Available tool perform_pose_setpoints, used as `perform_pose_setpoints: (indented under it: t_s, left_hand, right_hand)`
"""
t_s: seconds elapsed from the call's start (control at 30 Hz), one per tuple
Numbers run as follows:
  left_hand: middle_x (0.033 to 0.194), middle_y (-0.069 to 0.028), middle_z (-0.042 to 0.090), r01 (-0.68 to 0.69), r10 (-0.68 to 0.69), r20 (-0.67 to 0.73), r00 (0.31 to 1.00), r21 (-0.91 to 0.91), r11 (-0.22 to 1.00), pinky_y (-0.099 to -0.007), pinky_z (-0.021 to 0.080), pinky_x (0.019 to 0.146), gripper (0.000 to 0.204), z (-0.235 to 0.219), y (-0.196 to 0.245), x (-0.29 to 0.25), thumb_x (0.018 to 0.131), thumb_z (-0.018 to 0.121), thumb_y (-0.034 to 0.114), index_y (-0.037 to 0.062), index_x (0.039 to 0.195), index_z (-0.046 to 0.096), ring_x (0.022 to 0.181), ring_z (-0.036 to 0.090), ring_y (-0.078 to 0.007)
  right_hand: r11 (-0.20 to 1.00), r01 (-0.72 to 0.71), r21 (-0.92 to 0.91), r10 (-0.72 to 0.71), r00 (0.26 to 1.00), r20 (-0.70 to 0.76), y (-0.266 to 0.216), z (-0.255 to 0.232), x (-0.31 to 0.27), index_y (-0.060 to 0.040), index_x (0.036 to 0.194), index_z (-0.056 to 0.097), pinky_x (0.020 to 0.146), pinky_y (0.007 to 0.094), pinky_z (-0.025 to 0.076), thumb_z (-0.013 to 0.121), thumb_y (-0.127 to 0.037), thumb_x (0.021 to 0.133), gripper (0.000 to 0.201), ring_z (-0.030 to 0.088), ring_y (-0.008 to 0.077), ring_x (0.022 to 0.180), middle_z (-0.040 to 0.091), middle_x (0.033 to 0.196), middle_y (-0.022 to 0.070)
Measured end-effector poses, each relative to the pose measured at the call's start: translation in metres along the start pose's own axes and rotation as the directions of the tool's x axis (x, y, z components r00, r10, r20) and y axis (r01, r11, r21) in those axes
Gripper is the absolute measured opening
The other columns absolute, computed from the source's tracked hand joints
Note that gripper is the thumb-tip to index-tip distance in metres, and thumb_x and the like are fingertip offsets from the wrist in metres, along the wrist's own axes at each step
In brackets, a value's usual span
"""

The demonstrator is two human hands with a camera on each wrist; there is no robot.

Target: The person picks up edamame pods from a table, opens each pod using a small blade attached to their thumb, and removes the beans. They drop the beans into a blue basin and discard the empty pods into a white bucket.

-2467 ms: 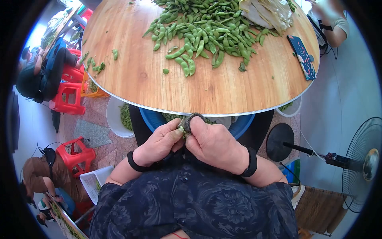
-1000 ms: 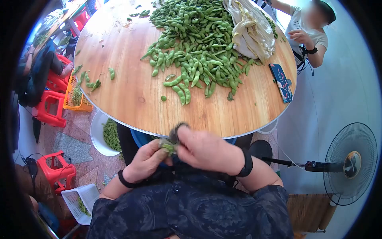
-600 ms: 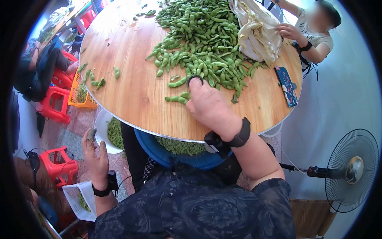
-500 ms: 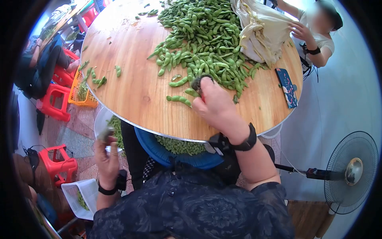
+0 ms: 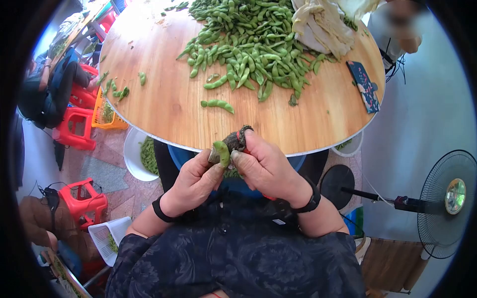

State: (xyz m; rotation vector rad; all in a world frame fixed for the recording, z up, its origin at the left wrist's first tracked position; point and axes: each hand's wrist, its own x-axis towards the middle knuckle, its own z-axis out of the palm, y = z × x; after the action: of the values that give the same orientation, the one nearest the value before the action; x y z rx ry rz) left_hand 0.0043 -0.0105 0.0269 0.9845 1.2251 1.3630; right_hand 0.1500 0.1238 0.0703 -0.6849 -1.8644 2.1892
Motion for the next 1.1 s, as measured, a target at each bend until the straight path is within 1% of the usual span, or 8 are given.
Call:
perform_pose_setpoints:
  t_s: [0.23,0.5,0.67,0.87,0.97,1.0,1.03,1.1]
  left_hand:
    - [0.086,0.0026,0.053,0.152,-0.154,0.07,0.986,0.026,0.988,-0.0184,0.04,0.062,0.017,-0.003,-0.002,-0.007,0.098,0.05,0.012,-0.0002,0.108,0.054,0.072,0.048,-0.0023]
    - [0.098,-0.0009,0.056,0.126,-0.125,0.117,0.985,-0.003,0.992,-0.0225,0.042,0.078,0.021,-0.01,0.001,-0.005,0.099,0.049,0.012,-0.0021,0.112,0.056,0.088,0.048,-0.0062]
    - [0.077,-0.0187,0.051,-0.22,0.179,0.127,0.976,0.54,0.812,-0.042,0.043,0.062,0.01,-0.007,0.008,-0.002,0.086,0.06,0.007,0.0017,0.089,0.052,0.073,0.053,-0.0392]
    - [0.074,-0.0166,0.049,-0.372,0.303,0.238,0.923,0.753,0.543,-0.0397,0.042,0.058,0.012,-0.007,0.019,-0.01,0.082,0.062,0.002,0.0009,0.085,0.051,0.065,0.051,-0.0354]
    - [0.071,-0.0089,0.05,-0.335,0.261,0.211,0.942,0.534,0.777,-0.0326,0.042,0.056,0.014,-0.018,0.014,-0.009,0.087,0.062,0.01,0.0018,0.085,0.052,0.059,0.048,-0.0255]
    - [0.072,-0.005,0.05,-0.006,-0.024,0.211,0.977,0.142,0.99,-0.0292,0.04,0.056,0.013,-0.021,0.016,-0.009,0.091,0.058,0.013,0.0013,0.087,0.053,0.059,0.047,-0.0199]
    - [0.073,-0.0012,0.05,0.369,-0.28,0.328,0.903,-0.256,0.893,-0.0258,0.038,0.056,0.016,-0.023,0.017,-0.01,0.095,0.054,0.016,0.0009,0.089,0.055,0.059,0.045,-0.0142]
    - [0.075,0.0026,0.05,0.368,-0.185,0.384,0.905,-0.486,0.793,-0.0218,0.036,0.057,0.021,-0.019,0.013,-0.011,0.099,0.049,0.019,-0.0004,0.095,0.057,0.062,0.043,-0.0072]
  right_hand:
    - [0.959,0.064,-0.276,-0.05,0.997,0.058,0.003,0.005,0.007,-0.0016,0.096,0.05,0.061,0.0257,0.044,0.052,-0.01,0.094,0.009,0.053,0.0097,0.07,0.054,0.077,0.0007]
    - [0.983,-0.18,0.041,0.171,0.971,0.166,-0.001,-0.004,0.0,-0.002,0.098,0.045,0.045,0.0238,0.037,0.045,-0.01,0.092,0.01,0.045,0.0091,0.05,0.05,0.07,0.0003]
    - [0.96,-0.203,-0.192,0.236,0.956,0.173,-0.006,-0.002,0.001,-0.0049,0.098,0.044,0.046,0.0277,0.039,0.042,-0.009,0.09,0.009,0.048,0.01,0.051,0.047,0.067,0.0023]
    - [0.813,0.222,-0.538,-0.114,0.967,0.227,0.016,-0.004,0.0,-0.0016,0.093,0.038,0.053,0.0408,0.043,0.042,-0.009,0.088,0.01,0.054,0.0323,0.056,0.05,0.065,0.0172]
    - [0.978,-0.086,-0.191,0.146,0.934,0.326,-0.007,0.001,-0.003,-0.0035,0.096,0.04,0.043,0.0332,0.04,0.039,-0.007,0.089,0.008,0.051,0.0186,0.046,0.049,0.064,0.0079]
    - [0.998,-0.056,0.006,0.05,0.929,0.366,-0.002,0.005,-0.002,-0.006,0.1,0.043,0.037,0.0246,0.036,0.035,-0.005,0.091,0.012,0.045,0.0078,0.041,0.046,0.065,0.0004]
    - [0.998,-0.059,0.006,0.053,0.93,0.364,-0.001,0.008,-0.002,-0.006,0.1,0.043,0.037,0.0246,0.036,0.035,-0.005,0.091,0.012,0.045,0.0078,0.041,0.046,0.065,0.0004]
    - [0.92,-0.251,0.3,0.121,0.912,0.391,-0.003,0.012,0.001,-0.006,0.102,0.044,0.037,0.0223,0.035,0.032,-0.003,0.091,0.016,0.043,0.008,0.04,0.046,0.065,0.0]
